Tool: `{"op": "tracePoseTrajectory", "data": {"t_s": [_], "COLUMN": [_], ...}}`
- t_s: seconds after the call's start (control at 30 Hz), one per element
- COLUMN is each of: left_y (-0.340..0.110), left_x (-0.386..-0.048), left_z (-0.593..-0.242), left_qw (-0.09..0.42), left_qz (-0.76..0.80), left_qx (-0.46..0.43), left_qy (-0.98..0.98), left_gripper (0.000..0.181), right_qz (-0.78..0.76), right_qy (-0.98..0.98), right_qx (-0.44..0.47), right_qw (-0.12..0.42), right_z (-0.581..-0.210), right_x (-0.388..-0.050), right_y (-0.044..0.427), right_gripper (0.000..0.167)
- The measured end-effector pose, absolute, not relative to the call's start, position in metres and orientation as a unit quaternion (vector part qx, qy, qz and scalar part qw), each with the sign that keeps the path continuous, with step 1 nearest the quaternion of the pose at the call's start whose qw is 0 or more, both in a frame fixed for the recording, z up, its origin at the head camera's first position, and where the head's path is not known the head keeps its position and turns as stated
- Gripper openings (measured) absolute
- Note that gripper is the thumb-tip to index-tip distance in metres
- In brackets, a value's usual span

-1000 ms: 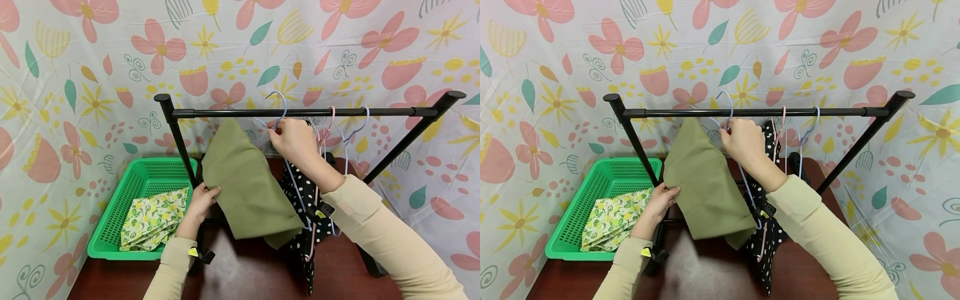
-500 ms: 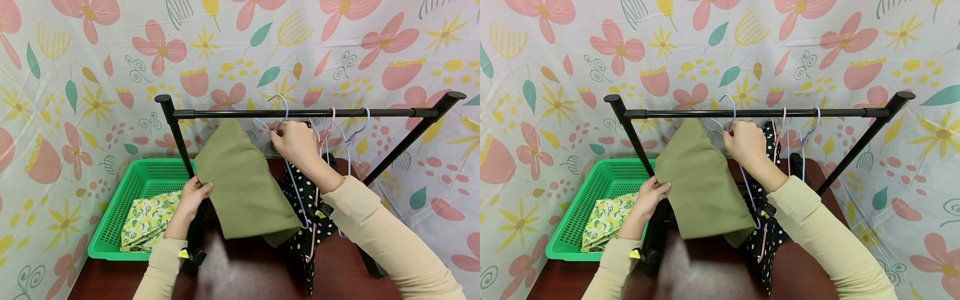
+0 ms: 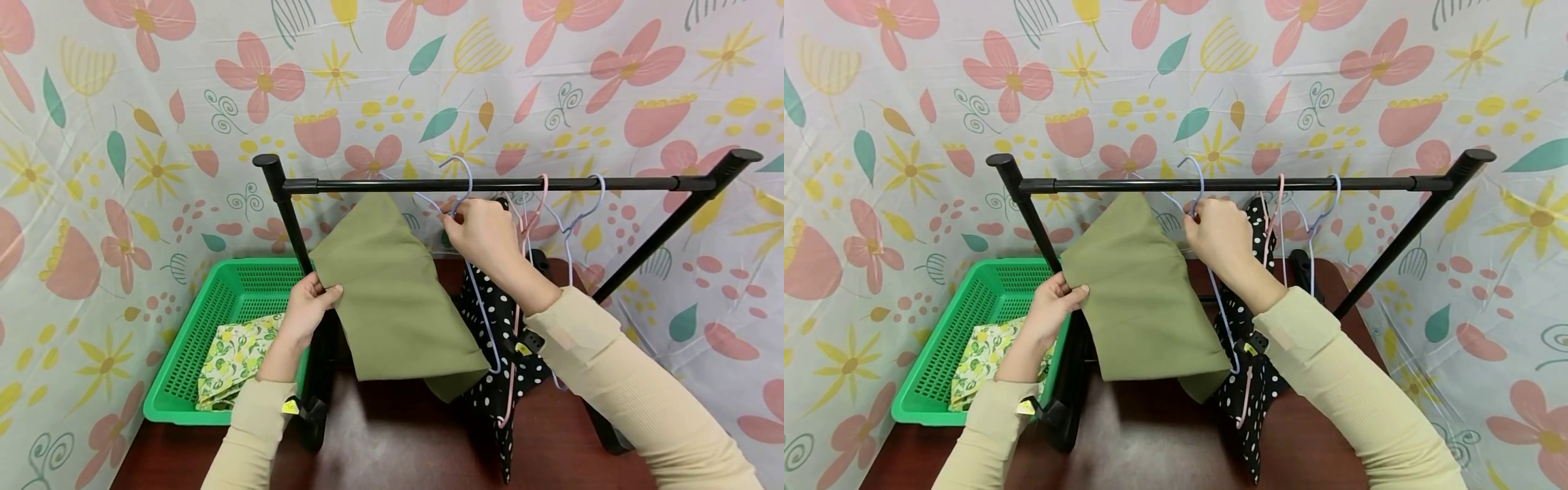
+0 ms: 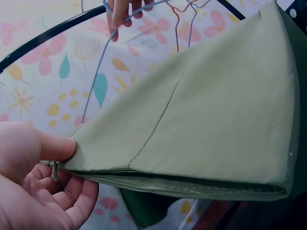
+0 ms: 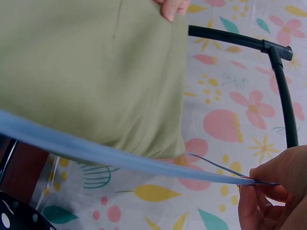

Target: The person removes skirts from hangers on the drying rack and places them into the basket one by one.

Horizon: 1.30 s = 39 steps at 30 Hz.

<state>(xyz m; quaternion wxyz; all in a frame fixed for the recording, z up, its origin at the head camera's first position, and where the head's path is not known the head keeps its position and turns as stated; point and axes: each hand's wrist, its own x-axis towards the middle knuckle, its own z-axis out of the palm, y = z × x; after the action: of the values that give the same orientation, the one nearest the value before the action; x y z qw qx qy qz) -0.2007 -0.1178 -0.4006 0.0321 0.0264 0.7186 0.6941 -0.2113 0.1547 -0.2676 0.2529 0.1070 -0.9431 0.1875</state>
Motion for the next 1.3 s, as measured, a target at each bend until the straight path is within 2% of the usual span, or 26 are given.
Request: {"op": "tracePoseTrajectory", "data": {"t_s": [0.23,0.53,1.3], "left_y": [-0.122,-0.123,-0.14], "left_x": [-0.194,-0.186,-0.169], "left_z": [-0.386,-0.365,-0.34], "left_qw": [0.022,0.006,-0.061], "left_qz": [0.688,0.672,0.638], "left_qx": [0.042,0.07,0.094], "left_qy": [0.724,0.737,0.761], "left_gripper": [0.029,0.033,0.023], "right_qz": [0.188,0.196,0.201], "right_qy": [-0.943,-0.944,-0.945], "right_qx": [0.109,0.107,0.102], "right_qw": [0.253,0.243,0.239], "right_z": [-0.269,-0.27,-0.272], "right_x": [-0.213,-0.213,-0.214], "right_y": [0.157,0.156,0.153], "right_gripper": [0.037,0.021,0.02]}}
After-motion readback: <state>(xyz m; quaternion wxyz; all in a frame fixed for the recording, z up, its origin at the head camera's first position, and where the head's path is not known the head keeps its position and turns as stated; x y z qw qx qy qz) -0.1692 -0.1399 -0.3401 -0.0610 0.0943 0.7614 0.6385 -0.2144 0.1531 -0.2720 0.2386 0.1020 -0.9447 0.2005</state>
